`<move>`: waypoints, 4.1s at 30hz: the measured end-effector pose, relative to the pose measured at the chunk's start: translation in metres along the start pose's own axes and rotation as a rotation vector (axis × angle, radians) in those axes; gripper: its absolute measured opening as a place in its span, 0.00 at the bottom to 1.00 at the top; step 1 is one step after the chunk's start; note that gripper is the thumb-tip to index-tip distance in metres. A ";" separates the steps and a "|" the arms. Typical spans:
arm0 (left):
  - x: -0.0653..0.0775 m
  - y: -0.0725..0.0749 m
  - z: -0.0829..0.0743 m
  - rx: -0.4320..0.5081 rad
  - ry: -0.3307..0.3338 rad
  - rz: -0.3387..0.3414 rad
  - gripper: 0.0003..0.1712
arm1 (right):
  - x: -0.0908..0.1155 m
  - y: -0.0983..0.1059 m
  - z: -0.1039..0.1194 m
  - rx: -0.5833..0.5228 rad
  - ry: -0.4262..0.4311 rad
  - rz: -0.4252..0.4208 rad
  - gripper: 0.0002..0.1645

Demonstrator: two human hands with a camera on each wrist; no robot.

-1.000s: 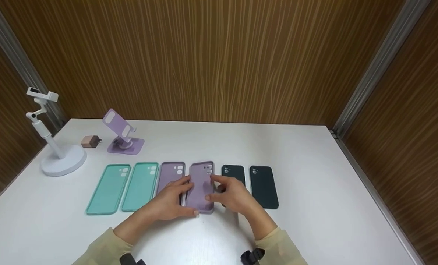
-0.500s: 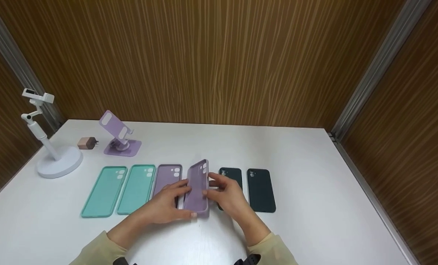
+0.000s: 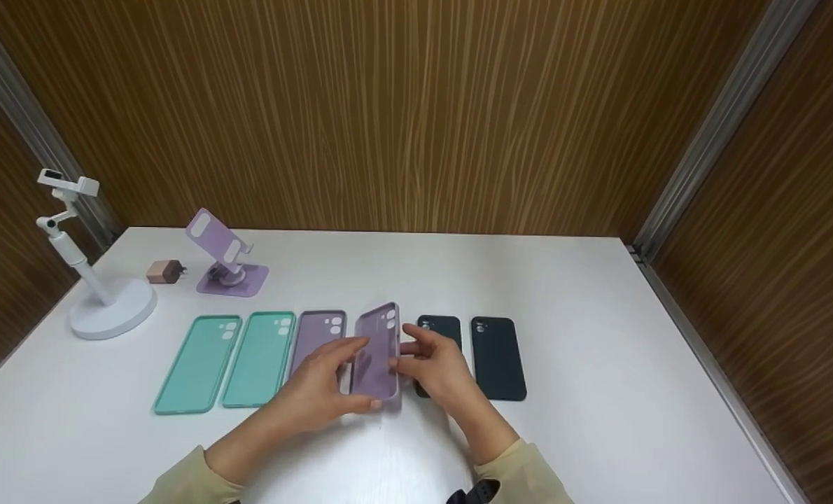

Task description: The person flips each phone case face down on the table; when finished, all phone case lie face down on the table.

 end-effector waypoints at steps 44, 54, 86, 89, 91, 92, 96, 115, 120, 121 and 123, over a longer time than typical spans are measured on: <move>-0.005 -0.007 0.008 0.791 0.314 0.157 0.50 | 0.004 -0.006 0.000 -0.029 0.050 0.237 0.38; -0.009 -0.007 0.006 0.838 0.434 0.060 0.35 | 0.002 -0.008 0.000 0.006 0.084 0.245 0.36; -0.014 -0.006 0.012 0.800 0.449 -0.126 0.32 | 0.003 -0.007 0.001 0.016 0.130 0.211 0.35; -0.014 -0.005 0.011 0.834 0.441 -0.141 0.33 | 0.003 -0.007 0.001 0.031 0.129 0.177 0.37; -0.014 -0.004 0.012 0.854 0.434 -0.144 0.34 | 0.003 -0.008 0.001 0.054 0.127 0.146 0.39; -0.014 -0.003 0.012 0.867 0.426 -0.145 0.35 | 0.003 -0.008 0.000 0.064 0.124 0.131 0.40; -0.015 0.000 0.012 0.907 0.400 -0.134 0.38 | 0.003 -0.009 0.000 0.080 0.094 0.078 0.44; -0.020 0.011 0.025 0.450 0.212 -0.068 0.40 | -0.002 -0.001 0.002 0.172 0.094 -0.011 0.51; -0.020 0.009 0.026 0.392 0.204 -0.079 0.40 | 0.000 -0.001 0.003 0.197 0.120 -0.032 0.51; -0.019 0.009 0.026 0.385 0.210 -0.084 0.40 | 0.000 -0.001 0.003 0.196 0.123 -0.030 0.51; -0.019 0.007 0.027 0.362 0.230 -0.091 0.41 | 0.001 -0.001 0.002 0.188 0.126 -0.019 0.50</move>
Point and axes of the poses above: each hand's wrist, its own x-axis away from the middle knuckle, its own y-axis out of the back of the hand, z = x × y, the point moved 2 cm from there along -x, towards the middle knuckle, and after that the axes turned 12 degrees about -z, right-handed, at the moved point
